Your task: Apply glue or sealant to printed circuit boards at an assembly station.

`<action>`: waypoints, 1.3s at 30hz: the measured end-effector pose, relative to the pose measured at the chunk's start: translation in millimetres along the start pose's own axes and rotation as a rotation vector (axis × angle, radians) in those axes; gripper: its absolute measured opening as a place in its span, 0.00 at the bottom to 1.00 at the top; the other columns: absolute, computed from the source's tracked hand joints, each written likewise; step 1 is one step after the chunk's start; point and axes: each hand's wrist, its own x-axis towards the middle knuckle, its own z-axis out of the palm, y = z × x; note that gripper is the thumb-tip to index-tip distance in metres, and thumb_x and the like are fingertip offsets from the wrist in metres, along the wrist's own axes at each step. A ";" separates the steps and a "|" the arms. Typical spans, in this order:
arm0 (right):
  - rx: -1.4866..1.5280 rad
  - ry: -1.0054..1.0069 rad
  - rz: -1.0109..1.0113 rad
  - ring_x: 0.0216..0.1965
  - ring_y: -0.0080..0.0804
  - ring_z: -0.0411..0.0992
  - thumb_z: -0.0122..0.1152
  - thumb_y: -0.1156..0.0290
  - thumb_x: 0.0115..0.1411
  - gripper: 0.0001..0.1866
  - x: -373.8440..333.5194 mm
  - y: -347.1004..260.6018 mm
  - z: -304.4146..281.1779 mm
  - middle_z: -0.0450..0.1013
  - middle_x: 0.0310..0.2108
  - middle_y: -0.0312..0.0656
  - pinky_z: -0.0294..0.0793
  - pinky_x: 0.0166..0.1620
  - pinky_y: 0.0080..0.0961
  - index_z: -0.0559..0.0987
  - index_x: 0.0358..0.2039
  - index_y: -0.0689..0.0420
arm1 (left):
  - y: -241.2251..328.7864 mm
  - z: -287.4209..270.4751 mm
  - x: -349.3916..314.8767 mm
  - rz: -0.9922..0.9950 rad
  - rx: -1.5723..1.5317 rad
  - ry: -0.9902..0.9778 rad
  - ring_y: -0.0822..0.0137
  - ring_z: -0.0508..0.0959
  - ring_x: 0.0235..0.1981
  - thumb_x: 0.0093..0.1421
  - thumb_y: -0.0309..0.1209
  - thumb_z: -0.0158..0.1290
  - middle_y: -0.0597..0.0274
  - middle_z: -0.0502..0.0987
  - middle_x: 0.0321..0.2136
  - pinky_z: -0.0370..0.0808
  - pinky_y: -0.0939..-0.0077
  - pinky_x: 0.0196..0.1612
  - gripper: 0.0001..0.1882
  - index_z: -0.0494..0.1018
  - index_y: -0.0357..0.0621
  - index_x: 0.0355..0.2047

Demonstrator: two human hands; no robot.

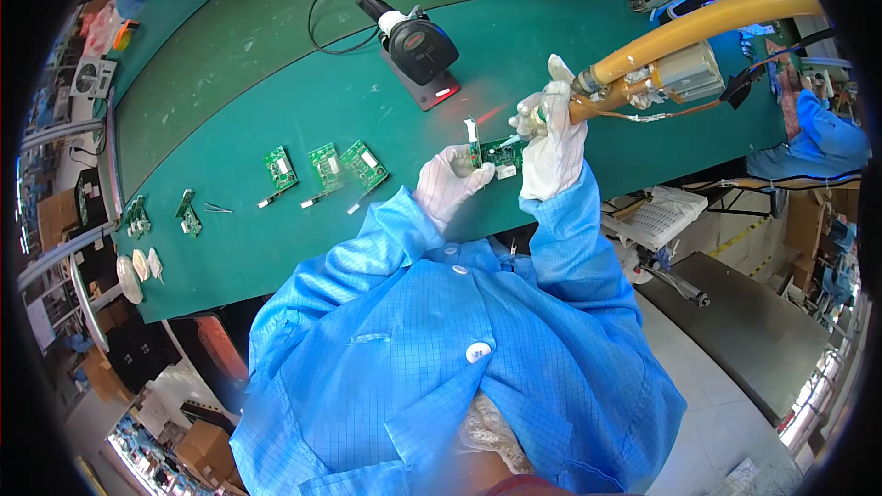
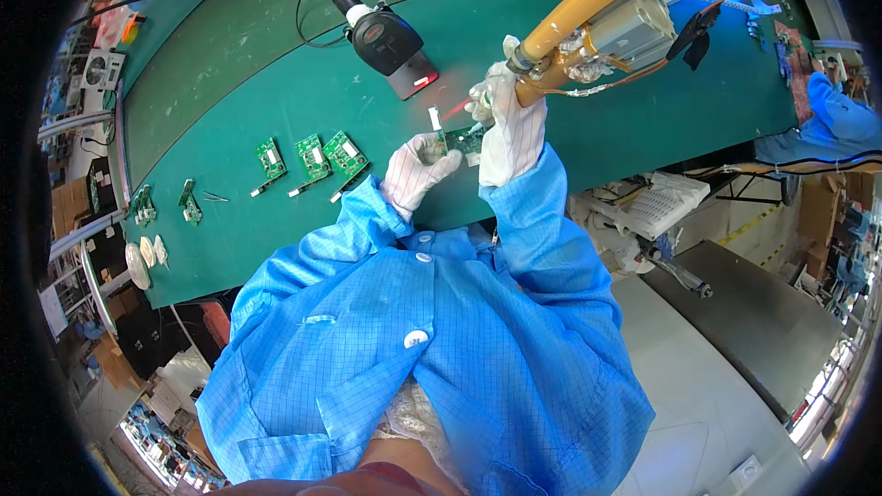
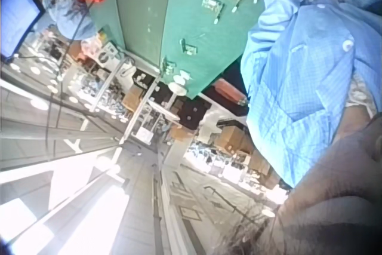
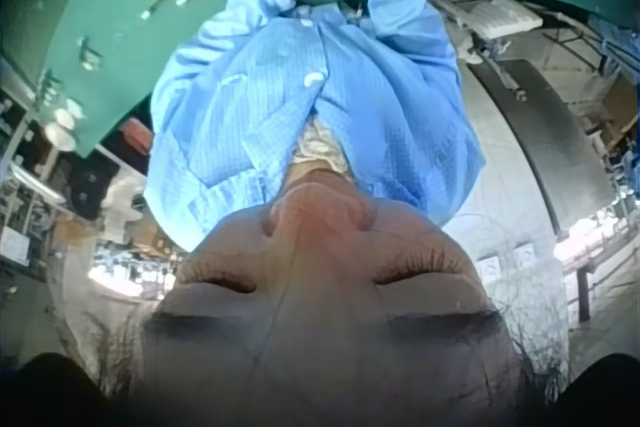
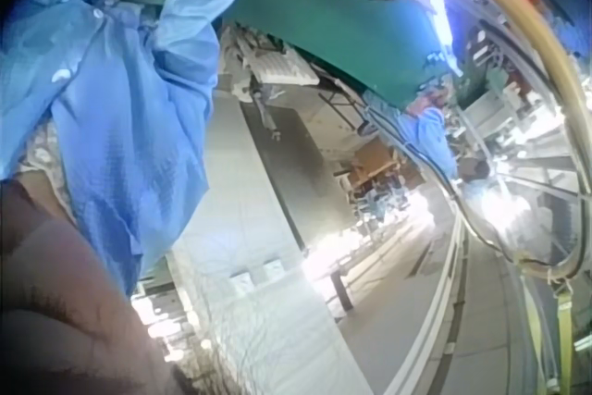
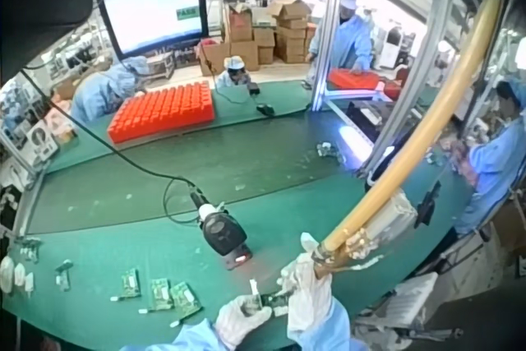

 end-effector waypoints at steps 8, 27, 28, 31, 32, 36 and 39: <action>-0.009 0.027 0.037 0.24 0.19 0.66 0.57 0.53 0.60 0.29 3.3 2.7 -4.8 0.66 0.26 0.33 0.73 0.29 0.18 0.66 0.58 0.54 | 18.9 -1.3 -4.4 -0.043 -0.087 -0.044 0.79 0.74 0.27 0.54 0.38 0.61 0.65 0.78 0.28 0.72 0.82 0.32 0.21 0.73 0.35 0.43; 0.052 0.025 -0.016 0.27 0.21 0.68 0.56 0.58 0.62 0.26 3.7 3.2 -3.0 0.67 0.26 0.33 0.74 0.30 0.21 0.66 0.58 0.53 | -1.2 -1.3 1.3 -0.013 -0.001 0.040 0.80 0.73 0.26 0.54 0.37 0.60 0.68 0.77 0.26 0.71 0.83 0.31 0.19 0.73 0.36 0.41; 0.034 0.018 -0.017 0.26 0.21 0.68 0.55 0.57 0.62 0.26 3.6 3.1 -3.7 0.67 0.26 0.34 0.74 0.31 0.20 0.65 0.58 0.53 | 0.5 -1.3 1.2 -0.012 -0.028 0.022 0.80 0.73 0.26 0.54 0.37 0.60 0.68 0.77 0.26 0.71 0.83 0.30 0.19 0.73 0.36 0.41; 0.031 0.011 -0.019 0.26 0.21 0.67 0.53 0.54 0.63 0.27 2.2 4.4 -5.8 0.68 0.26 0.35 0.73 0.31 0.19 0.64 0.59 0.53 | 4.7 -0.4 -0.1 -0.002 0.009 0.051 0.80 0.72 0.24 0.53 0.38 0.60 0.69 0.76 0.24 0.70 0.83 0.29 0.19 0.73 0.37 0.39; 0.047 0.010 -0.018 0.25 0.21 0.67 0.52 0.53 0.63 0.28 1.7 4.9 -6.5 0.68 0.26 0.36 0.72 0.31 0.19 0.64 0.59 0.53 | 8.6 -0.6 -0.9 -0.003 0.009 0.051 0.80 0.72 0.24 0.53 0.38 0.60 0.69 0.76 0.24 0.70 0.83 0.29 0.19 0.73 0.37 0.39; -0.017 0.014 -0.021 0.25 0.21 0.67 0.52 0.51 0.63 0.29 -0.7 0.0 -7.2 0.69 0.27 0.36 0.73 0.31 0.19 0.63 0.59 0.53 | 15.7 -0.6 -3.0 -0.034 -0.011 0.044 0.81 0.70 0.23 0.53 0.38 0.60 0.70 0.75 0.23 0.68 0.83 0.28 0.18 0.74 0.37 0.37; 0.022 -0.036 0.014 0.33 0.23 0.67 0.51 0.58 0.64 0.29 -1.9 0.2 -9.0 0.65 0.37 0.36 0.73 0.34 0.22 0.59 0.61 0.57 | 15.6 -1.6 -2.4 -0.028 -0.001 0.044 0.81 0.69 0.23 0.53 0.38 0.60 0.70 0.75 0.22 0.68 0.83 0.27 0.17 0.74 0.38 0.37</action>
